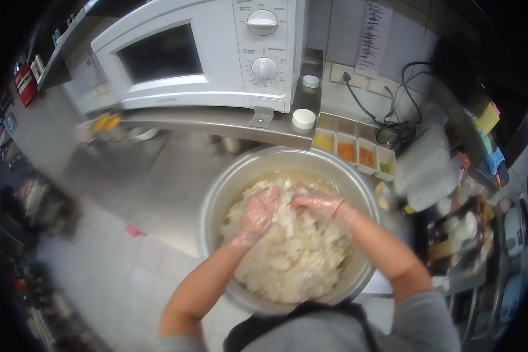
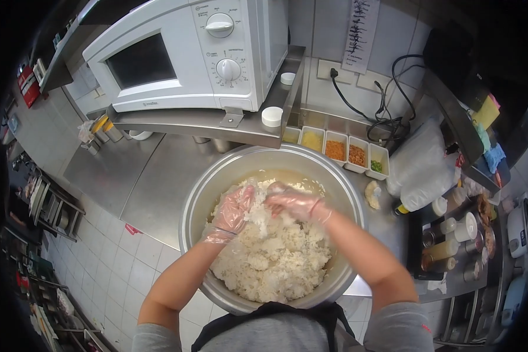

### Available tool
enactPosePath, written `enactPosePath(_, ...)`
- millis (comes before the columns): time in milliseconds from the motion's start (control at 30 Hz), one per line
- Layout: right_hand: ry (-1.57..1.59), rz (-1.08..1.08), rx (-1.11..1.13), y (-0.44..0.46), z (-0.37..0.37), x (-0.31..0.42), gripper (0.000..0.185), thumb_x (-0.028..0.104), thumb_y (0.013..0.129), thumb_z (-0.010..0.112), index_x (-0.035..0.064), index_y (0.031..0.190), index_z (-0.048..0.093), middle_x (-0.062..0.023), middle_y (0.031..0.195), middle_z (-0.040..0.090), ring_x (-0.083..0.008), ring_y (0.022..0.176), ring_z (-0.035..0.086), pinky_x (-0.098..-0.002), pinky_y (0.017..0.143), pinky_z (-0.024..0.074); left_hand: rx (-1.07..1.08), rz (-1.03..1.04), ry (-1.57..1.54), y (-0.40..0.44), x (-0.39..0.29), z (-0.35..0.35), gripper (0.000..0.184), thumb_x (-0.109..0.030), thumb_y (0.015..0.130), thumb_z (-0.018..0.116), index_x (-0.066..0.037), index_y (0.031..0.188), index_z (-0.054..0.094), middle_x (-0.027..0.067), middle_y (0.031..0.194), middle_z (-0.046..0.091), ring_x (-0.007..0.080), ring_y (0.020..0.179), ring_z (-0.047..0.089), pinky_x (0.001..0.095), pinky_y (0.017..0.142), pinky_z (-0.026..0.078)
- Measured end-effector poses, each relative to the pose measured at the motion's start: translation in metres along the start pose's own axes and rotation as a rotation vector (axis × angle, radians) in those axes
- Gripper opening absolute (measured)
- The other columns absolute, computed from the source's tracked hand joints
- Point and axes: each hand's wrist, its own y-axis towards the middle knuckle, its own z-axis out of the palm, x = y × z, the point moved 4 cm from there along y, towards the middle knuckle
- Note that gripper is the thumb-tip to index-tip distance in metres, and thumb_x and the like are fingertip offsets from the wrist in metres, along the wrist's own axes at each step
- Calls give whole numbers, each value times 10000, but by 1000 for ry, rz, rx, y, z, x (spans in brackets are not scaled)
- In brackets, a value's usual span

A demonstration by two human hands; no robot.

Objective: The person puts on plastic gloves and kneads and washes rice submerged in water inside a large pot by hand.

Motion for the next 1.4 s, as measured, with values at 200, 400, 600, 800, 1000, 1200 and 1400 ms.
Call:
enactPosePath(200,400,927,64,-56,11,-46,720,587,869,455,170,1433,290,-99,1482,270,-294,1303,362,-466,975,429,26,33,-147,7,19,9,218,-200,929,533,-57,1082,474,115,933,547,216,881,533,335,812,431)
enactPosePath(400,520,716,91,-25,74,-6,847,459,791,632,115,1448,223,-205,1455,273,-322,1302,350,-393,966,445,282,4,232,9,36,18,482,-156,837,619,-131,1240,356,205,1272,335,344,1167,426,385,980,365)
enactPosePath(600,464,303,8,-18,71,14,962,249,708,682,44,1455,111,-235,1365,394,-346,1225,448,-334,1021,376,753,-113,453,-4,16,24,1011,-293,627,814,-193,1428,205,270,1451,132,412,1358,177,440,1106,250)
enactPosePath(800,539,179,-316,-16,51,52,691,213,724,680,47,1322,376,-184,1108,587,-252,956,596,-353,869,465,645,175,380,-5,32,27,1108,-378,567,851,-167,1443,207,243,1478,116,396,1386,90,472,1113,221)
enactPosePath(1000,642,-7,-584,-15,41,18,356,265,926,420,10,1140,545,-121,1010,625,-213,913,613,-317,792,500,315,438,230,-14,9,34,978,-292,648,818,-158,1432,249,220,1431,247,390,1372,152,467,1089,273)
enactPosePath(1200,1632,116,-628,-9,59,18,367,299,955,390,36,1167,531,-68,1015,607,-156,898,604,-304,770,499,221,502,286,-15,11,38,773,-97,692,727,-135,1375,366,168,1392,341,368,1249,391,401,1032,361)
enactPosePath(1400,802,-95,-764,-9,56,22,359,262,948,409,34,1207,503,-107,1058,589,-223,918,586,-333,785,496,-7,497,-58,-8,1,16,316,-31,714,616,-42,1029,609,165,1047,594,344,948,581,392,838,467)
